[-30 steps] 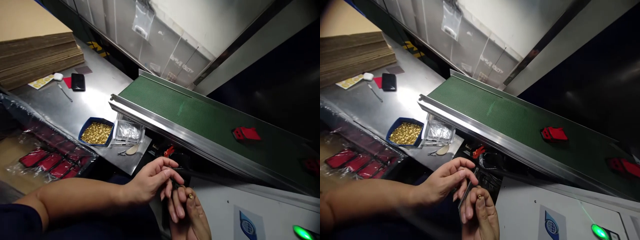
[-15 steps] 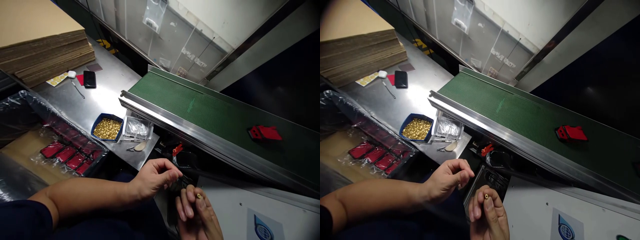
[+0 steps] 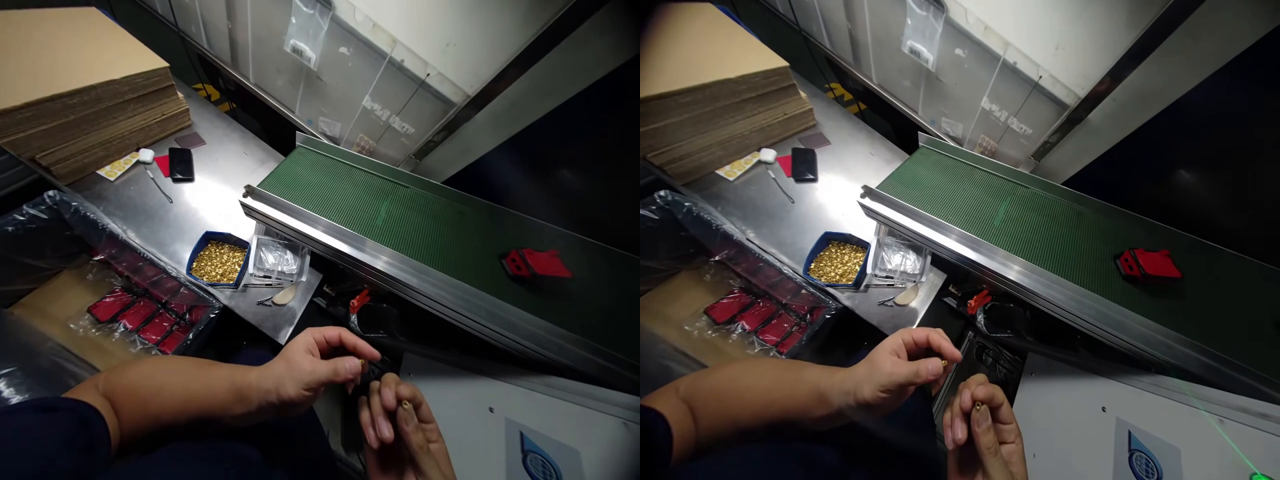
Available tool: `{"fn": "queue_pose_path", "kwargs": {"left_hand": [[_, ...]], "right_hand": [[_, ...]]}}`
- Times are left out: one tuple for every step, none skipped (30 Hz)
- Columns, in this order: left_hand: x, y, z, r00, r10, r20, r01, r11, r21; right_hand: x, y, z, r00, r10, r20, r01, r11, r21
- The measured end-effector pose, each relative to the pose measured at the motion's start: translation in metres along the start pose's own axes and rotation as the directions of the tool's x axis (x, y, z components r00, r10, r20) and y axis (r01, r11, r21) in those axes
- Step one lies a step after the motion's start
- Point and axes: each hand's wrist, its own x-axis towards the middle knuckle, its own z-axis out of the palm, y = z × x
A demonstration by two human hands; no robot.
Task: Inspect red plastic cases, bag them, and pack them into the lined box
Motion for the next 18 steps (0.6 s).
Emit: {"fn": "queue_pose_path", "kwargs": {"left_hand": [[0.001,0.000,-0.001,1.000,-0.013,0.004,0.013,1.000,-0.018],[0.002,0.001,-0.001,1.000,-0.024,0.008,0.024,0.999,-0.042],[0.002,0.001,-0.002,0.999,-0.032,0.014,0.033,0.998,-0.060],[0.003,0.002,-0.002,0.999,-0.037,0.021,0.038,0.997,-0.067],[0.004,0.003,-0.002,0.999,-0.040,0.028,0.041,0.997,-0.061],[0.004,0.004,-0.002,0.999,-0.041,0.029,0.042,0.998,-0.043],[0.004,0.005,-0.002,0.999,-0.039,0.028,0.040,0.999,-0.012],[0.004,0.006,-0.002,0.999,-0.028,0.024,0.027,0.999,0.032],[0.003,0.007,-0.002,1.000,0.002,0.018,-0.003,0.995,0.099],[0.003,0.009,-0.002,0.998,0.054,0.015,-0.056,0.980,0.193],[0.002,0.010,-0.002,0.992,0.125,0.027,-0.127,0.943,0.309],[0.002,0.011,-0.002,0.978,0.203,0.056,-0.208,0.882,0.422],[0.002,0.012,-0.002,0.956,0.277,0.099,-0.287,0.806,0.517],[0.003,0.012,-0.002,0.931,0.335,0.147,-0.355,0.730,0.584],[0.004,0.012,-0.002,0.907,0.375,0.190,-0.407,0.666,0.625],[0.004,0.012,-0.002,0.890,0.397,0.222,-0.439,0.622,0.649],[0.005,0.011,-0.001,0.880,0.410,0.239,-0.456,0.592,0.664],[0.005,0.010,-0.001,0.878,0.414,0.242,-0.459,0.580,0.673]], "right_hand": [[0.001,0.001,-0.005,0.998,-0.025,0.064,0.026,0.999,-0.028],[0.002,0.003,-0.010,0.993,-0.043,0.110,0.049,0.998,-0.049],[0.003,0.003,-0.014,0.990,-0.056,0.131,0.064,0.996,-0.064],[0.004,0.004,-0.017,0.989,-0.060,0.135,0.070,0.995,-0.073],[0.004,0.004,-0.017,0.988,-0.062,0.141,0.074,0.994,-0.079],[0.004,0.004,-0.016,0.988,-0.059,0.144,0.072,0.994,-0.084],[0.004,0.003,-0.013,0.990,-0.055,0.133,0.067,0.994,-0.086],[0.004,0.002,-0.009,0.994,-0.048,0.095,0.056,0.995,-0.083],[0.004,0.001,-0.004,0.999,-0.040,0.030,0.043,0.996,-0.075],[0.004,0.001,0.002,0.998,-0.028,-0.052,0.025,0.998,-0.064],[0.003,0.000,0.007,0.990,-0.011,-0.142,0.003,0.998,-0.056],[0.003,0.001,0.012,0.974,0.005,-0.227,-0.017,0.999,-0.052],[0.003,0.002,0.016,0.954,0.019,-0.299,-0.036,0.998,-0.051],[0.003,0.003,0.019,0.935,0.032,-0.353,-0.054,0.997,-0.054],[0.003,0.005,0.022,0.915,0.042,-0.401,-0.070,0.996,-0.054],[0.003,0.007,0.023,0.892,0.050,-0.449,-0.081,0.995,-0.049],[0.003,0.009,0.025,0.869,0.055,-0.492,-0.086,0.995,-0.042],[0.002,0.011,0.026,0.850,0.058,-0.524,-0.088,0.996,-0.032]]}}
